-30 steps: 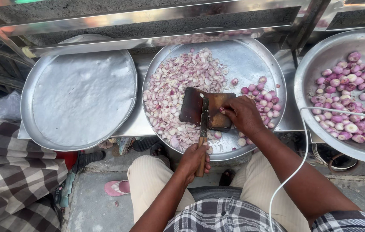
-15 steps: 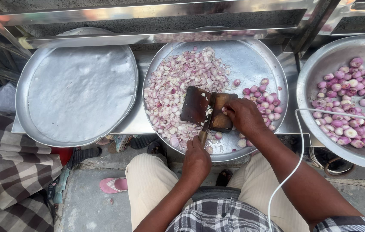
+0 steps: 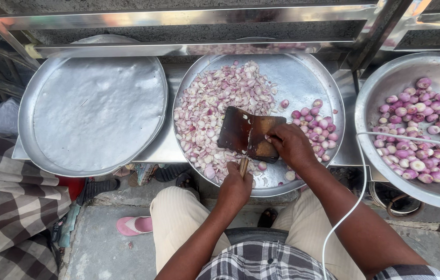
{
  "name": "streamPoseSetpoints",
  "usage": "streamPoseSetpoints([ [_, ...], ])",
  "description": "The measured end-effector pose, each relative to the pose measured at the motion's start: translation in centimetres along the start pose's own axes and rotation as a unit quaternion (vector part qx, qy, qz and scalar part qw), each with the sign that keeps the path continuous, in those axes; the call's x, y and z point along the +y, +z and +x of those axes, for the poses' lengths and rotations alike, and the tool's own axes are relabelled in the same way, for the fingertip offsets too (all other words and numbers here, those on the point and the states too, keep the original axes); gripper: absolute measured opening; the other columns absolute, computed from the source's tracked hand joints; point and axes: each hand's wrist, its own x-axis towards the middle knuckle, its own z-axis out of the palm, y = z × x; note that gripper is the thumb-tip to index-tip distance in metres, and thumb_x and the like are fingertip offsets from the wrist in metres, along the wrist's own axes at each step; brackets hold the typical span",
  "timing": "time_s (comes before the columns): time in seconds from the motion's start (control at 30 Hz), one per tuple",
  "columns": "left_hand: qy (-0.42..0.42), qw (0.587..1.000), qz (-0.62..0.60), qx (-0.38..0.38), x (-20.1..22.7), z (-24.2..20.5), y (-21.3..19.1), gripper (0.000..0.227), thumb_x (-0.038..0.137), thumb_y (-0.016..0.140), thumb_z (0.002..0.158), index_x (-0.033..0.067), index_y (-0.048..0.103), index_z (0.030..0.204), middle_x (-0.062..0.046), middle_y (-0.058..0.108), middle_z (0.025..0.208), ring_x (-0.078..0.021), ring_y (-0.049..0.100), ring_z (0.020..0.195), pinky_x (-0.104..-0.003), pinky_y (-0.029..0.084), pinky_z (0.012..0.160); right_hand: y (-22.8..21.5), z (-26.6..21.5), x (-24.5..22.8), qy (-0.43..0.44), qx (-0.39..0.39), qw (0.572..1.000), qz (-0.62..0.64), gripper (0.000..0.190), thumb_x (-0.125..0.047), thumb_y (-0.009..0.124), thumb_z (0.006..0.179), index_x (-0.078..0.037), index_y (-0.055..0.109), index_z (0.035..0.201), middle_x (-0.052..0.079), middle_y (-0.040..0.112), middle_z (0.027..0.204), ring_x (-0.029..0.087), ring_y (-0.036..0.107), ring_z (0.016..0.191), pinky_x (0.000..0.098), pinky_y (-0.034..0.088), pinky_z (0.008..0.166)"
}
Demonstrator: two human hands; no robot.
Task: The person chops small onions into fine pieces on a wooden block using a cleaver-style knife, occasionally moving onions between a large metal bowl and the chopping tray.
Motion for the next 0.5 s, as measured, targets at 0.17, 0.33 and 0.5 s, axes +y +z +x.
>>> streamPoseSetpoints([
  [0.17,0.024,0.997,0.077,0.013,-0.2,0.1,0.8,0.036,0.021,0.057,0.100,-0.0019,0.044,0.124,-0.029,0.062,0.107,-0.0475,0.068,0.093,-0.055,0.055,0.084,0.0,-0.4,0.3,0.000,-0.002,1.000,0.023,0.020,-0.016,0.077,0.086,-0.008,0.075,0.104,0.007,0.073,0.097,0.027,0.065,0.094,0.0409,0.051,0.086],
  [0.33,0.021,0.994,0.096,0.035,-0.2,-0.1,1.7,0.046,0.015,0.063,0.095,-0.0032,0.039,0.130,-0.029,0.050,0.123,-0.0481,0.066,0.098,-0.057,0.055,0.083,0.2,-0.4,0.3,0.017,0.005,1.000,0.012,0.016,-0.015,0.077,0.088,-0.007,0.075,0.102,0.006,0.074,0.099,0.026,0.065,0.095,0.0400,0.052,0.087],
  [0.5,0.021,0.996,0.083,0.026,-0.5,-0.2,1.6,0.046,0.014,0.062,0.095,-0.0036,0.039,0.131,-0.028,0.052,0.122,-0.0442,0.067,0.096,-0.053,0.057,0.081,-0.2,-0.4,-0.5,0.052,-0.003,0.998,0.038,0.024,-0.014,0.076,0.087,-0.005,0.074,0.110,0.009,0.073,0.101,0.028,0.064,0.095,0.0403,0.051,0.083],
])
